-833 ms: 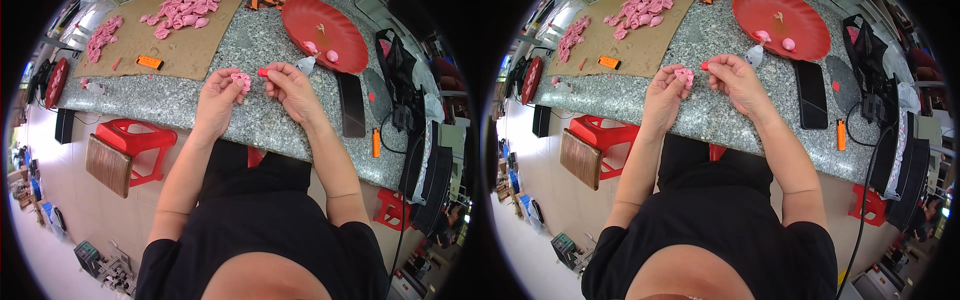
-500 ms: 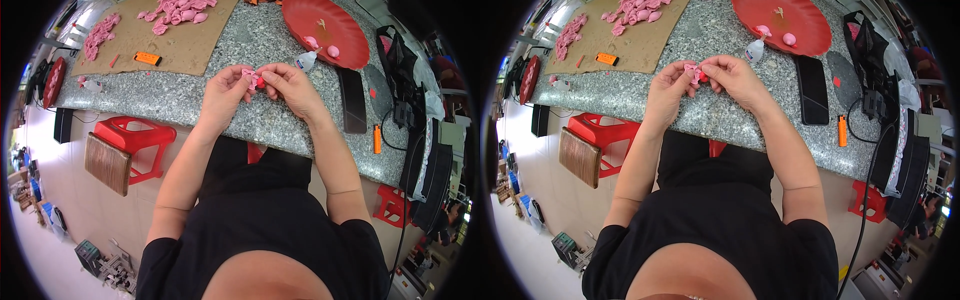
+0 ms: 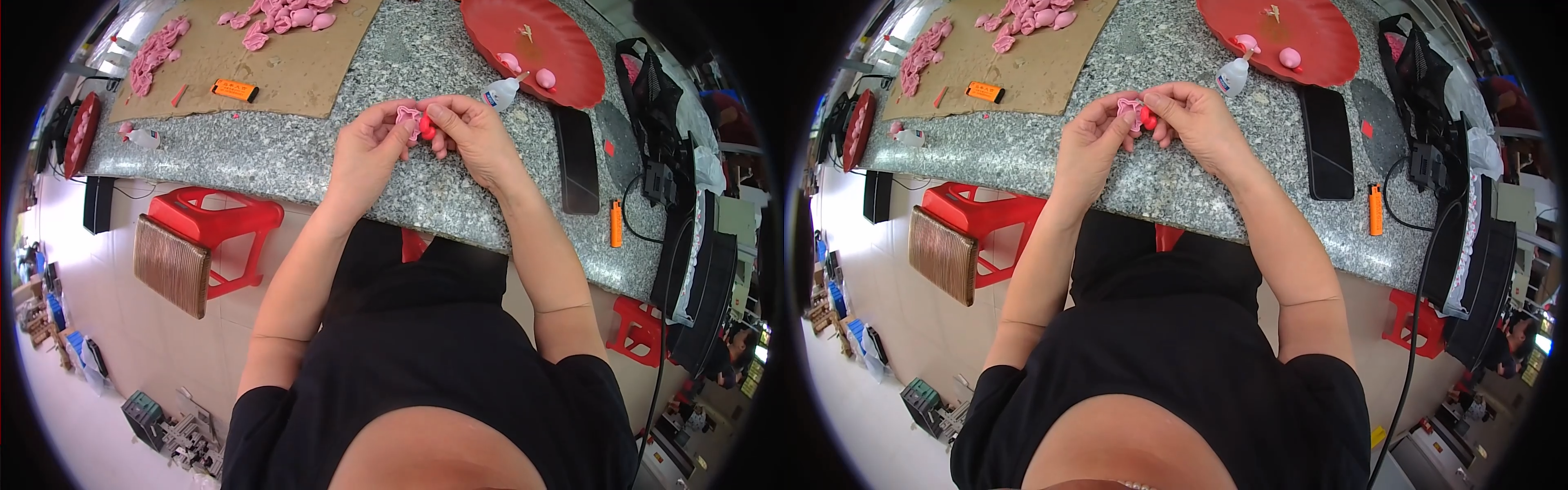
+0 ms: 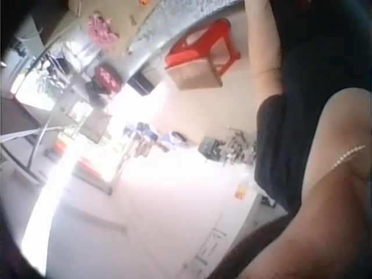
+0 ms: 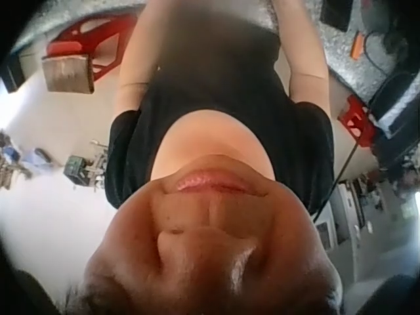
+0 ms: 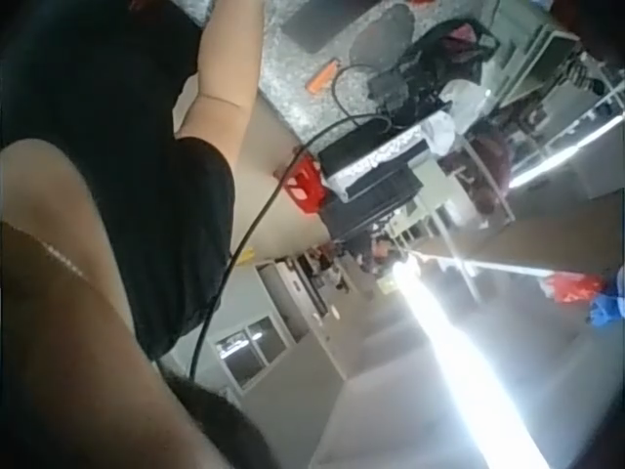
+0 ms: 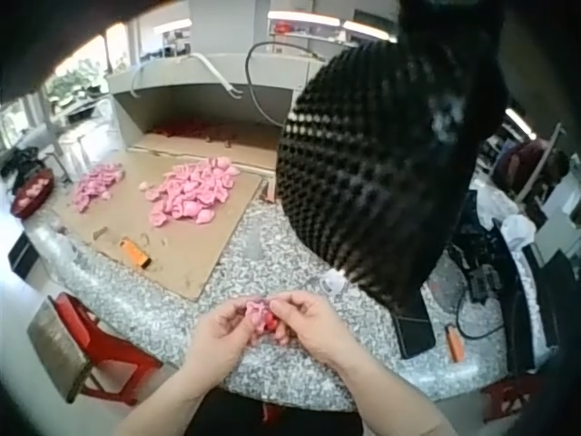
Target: The person applies glue from a bottle onto toy figure components, attaches feet to the bodies by hand to assemble the figures, and places the completed figurines onto a plate.
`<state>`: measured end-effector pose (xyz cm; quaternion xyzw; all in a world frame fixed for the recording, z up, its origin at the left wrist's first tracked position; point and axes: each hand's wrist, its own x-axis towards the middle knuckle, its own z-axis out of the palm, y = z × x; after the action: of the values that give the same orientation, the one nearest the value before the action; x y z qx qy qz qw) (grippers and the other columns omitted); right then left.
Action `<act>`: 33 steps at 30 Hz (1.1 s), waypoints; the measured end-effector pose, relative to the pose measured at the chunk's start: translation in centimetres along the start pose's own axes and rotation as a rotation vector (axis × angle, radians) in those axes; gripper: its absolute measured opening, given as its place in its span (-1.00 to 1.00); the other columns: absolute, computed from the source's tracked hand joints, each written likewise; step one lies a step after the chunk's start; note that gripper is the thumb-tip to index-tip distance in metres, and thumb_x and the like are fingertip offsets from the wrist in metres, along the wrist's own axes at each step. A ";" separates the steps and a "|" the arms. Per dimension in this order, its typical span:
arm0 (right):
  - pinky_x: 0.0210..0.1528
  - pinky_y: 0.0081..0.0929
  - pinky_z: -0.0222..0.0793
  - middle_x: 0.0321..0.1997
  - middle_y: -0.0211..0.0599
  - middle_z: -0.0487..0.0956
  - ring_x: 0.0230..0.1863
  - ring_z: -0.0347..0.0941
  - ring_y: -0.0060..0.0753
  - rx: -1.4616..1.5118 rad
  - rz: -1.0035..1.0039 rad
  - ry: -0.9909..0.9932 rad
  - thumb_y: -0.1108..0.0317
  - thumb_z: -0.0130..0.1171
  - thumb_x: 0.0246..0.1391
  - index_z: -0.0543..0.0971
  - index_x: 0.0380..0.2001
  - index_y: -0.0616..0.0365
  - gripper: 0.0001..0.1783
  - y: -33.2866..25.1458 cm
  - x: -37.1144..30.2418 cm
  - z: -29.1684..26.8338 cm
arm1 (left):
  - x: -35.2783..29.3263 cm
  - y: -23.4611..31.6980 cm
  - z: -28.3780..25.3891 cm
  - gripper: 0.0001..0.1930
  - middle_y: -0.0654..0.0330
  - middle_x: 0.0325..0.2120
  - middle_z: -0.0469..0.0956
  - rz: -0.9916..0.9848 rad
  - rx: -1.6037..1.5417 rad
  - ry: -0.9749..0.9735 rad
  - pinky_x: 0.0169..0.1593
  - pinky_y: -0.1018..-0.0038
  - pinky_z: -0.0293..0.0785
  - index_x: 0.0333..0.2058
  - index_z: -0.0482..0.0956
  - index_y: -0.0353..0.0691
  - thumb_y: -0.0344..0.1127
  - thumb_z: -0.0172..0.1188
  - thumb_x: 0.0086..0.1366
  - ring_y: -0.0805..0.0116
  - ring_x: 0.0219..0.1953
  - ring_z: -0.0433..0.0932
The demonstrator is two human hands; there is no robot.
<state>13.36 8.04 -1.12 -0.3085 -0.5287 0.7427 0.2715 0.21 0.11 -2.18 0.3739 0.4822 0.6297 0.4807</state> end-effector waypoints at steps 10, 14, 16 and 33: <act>-0.61 -0.75 0.30 -0.57 -0.43 0.45 -0.63 0.32 -0.71 0.026 -0.017 0.029 0.31 0.05 0.04 0.47 -0.34 0.29 -0.77 0.3 0.1 0.2 | -0.1 0.2 0.0 -0.76 0.27 -0.51 0.44 -0.036 0.024 -0.023 -0.46 0.70 0.31 -0.18 0.40 -0.40 -0.41 0.01 0.20 0.61 -0.52 0.35; -0.63 -0.74 0.31 -0.57 -0.39 0.45 -0.64 0.34 -0.69 -0.032 -0.091 0.045 0.31 0.06 0.03 0.45 -0.36 0.30 -0.77 0.8 0.2 0.8 | 0.2 0.2 -0.4 -0.75 0.27 -0.48 0.43 -0.070 -0.076 -0.069 -0.44 0.71 0.29 -0.18 0.37 -0.38 -0.39 0.04 0.18 0.61 -0.49 0.35; -0.63 -0.73 0.31 -0.57 -0.38 0.45 -0.64 0.34 -0.68 -0.061 -0.114 0.056 0.31 0.07 0.03 0.45 -0.37 0.31 -0.77 0.8 0.1 1.0 | 0.3 0.2 -0.5 -0.75 0.27 -0.46 0.43 -0.083 -0.103 -0.091 -0.43 0.71 0.28 -0.19 0.36 -0.37 -0.38 0.05 0.18 0.60 -0.48 0.35; -0.49 -0.80 0.25 -0.35 -0.47 0.43 -0.45 0.32 -0.75 -0.097 -0.243 -0.257 0.33 0.07 0.02 0.47 -0.20 0.18 -0.74 -0.3 -0.7 0.8 | 1.5 1.2 -2.9 -0.81 0.10 -0.49 0.39 -0.643 -0.926 -0.494 -0.63 0.73 0.29 -0.29 0.32 -0.44 -0.40 -0.08 0.21 0.51 -0.58 0.34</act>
<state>13.28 7.09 -0.56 -0.1577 -0.6277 0.7113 0.2744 -3.21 0.71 -1.74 0.0971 0.1218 0.4918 0.8567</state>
